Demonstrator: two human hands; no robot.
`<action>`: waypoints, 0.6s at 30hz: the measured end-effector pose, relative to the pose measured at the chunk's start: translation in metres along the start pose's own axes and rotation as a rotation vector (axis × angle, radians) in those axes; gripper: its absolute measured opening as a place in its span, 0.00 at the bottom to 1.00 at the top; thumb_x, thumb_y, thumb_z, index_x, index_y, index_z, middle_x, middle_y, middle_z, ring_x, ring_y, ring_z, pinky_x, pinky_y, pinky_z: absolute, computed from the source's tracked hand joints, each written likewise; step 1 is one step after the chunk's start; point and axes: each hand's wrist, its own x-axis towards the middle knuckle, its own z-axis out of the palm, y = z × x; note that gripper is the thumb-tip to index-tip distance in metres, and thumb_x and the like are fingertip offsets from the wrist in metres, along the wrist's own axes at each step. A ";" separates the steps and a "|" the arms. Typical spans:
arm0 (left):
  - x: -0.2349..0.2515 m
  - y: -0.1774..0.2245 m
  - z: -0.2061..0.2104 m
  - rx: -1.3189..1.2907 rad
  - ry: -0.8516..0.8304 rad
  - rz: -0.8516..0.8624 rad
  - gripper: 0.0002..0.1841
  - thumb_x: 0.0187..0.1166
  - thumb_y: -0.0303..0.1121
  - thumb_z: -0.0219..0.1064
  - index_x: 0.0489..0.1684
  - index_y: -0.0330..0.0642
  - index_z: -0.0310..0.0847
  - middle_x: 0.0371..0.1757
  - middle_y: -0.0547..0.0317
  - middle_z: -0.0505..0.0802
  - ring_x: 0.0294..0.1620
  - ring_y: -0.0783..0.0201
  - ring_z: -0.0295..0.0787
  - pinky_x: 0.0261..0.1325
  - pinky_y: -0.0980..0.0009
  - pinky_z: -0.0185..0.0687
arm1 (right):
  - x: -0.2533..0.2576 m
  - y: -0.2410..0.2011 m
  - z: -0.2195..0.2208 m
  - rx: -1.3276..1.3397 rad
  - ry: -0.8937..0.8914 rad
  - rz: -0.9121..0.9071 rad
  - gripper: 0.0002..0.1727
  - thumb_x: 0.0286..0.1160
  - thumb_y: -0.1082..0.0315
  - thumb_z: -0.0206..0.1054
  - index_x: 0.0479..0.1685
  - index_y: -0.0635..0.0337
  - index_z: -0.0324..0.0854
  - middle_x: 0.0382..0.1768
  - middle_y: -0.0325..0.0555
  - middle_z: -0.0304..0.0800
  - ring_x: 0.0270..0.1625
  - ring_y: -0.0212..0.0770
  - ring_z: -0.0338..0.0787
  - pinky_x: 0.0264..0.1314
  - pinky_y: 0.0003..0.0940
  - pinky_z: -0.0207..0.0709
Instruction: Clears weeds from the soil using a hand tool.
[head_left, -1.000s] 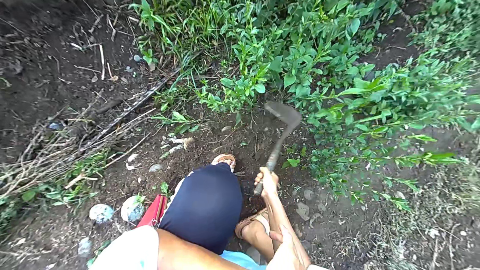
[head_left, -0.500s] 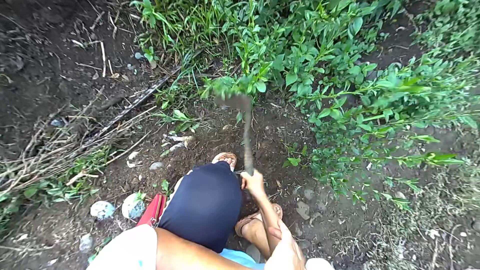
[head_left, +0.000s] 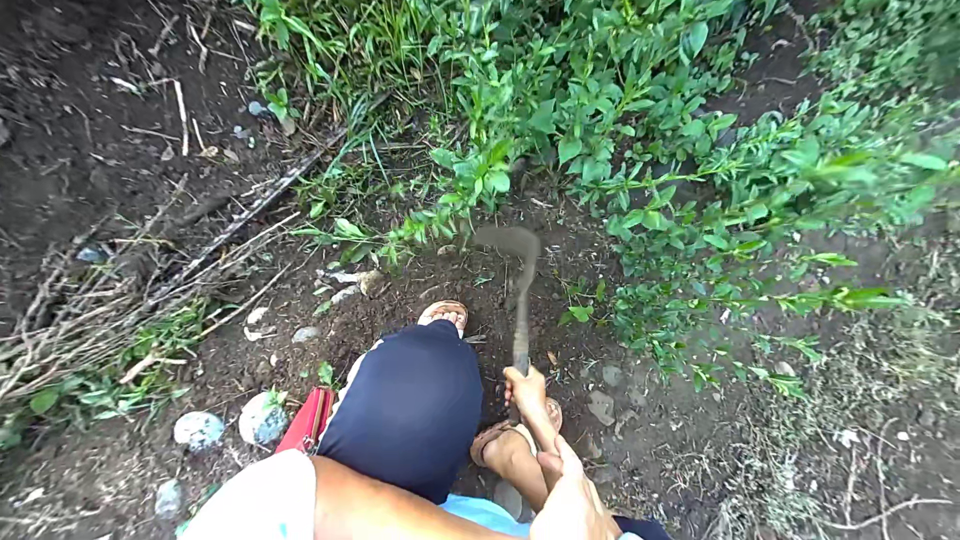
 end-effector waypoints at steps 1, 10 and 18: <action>0.000 0.000 -0.001 -0.008 0.004 0.014 0.18 0.87 0.20 0.42 0.65 0.18 0.72 0.64 0.26 0.85 0.69 0.32 0.81 0.79 0.32 0.60 | 0.000 -0.015 -0.004 0.088 0.046 -0.068 0.09 0.86 0.71 0.62 0.48 0.71 0.72 0.15 0.42 0.74 0.11 0.33 0.76 0.15 0.29 0.77; 0.009 0.000 -0.002 0.074 -0.005 0.002 0.18 0.88 0.22 0.43 0.65 0.19 0.73 0.63 0.29 0.85 0.66 0.36 0.83 0.79 0.34 0.60 | 0.001 0.039 0.025 -0.109 -0.124 0.086 0.13 0.88 0.67 0.60 0.56 0.71 0.73 0.20 0.44 0.76 0.16 0.36 0.78 0.22 0.33 0.79; 0.006 -0.008 -0.002 -0.098 -0.020 0.015 0.19 0.86 0.18 0.45 0.70 0.18 0.70 0.72 0.27 0.81 0.79 0.33 0.75 0.84 0.32 0.53 | 0.007 -0.045 -0.012 0.138 -0.028 -0.091 0.17 0.90 0.59 0.62 0.52 0.70 0.76 0.16 0.39 0.75 0.13 0.33 0.76 0.18 0.30 0.78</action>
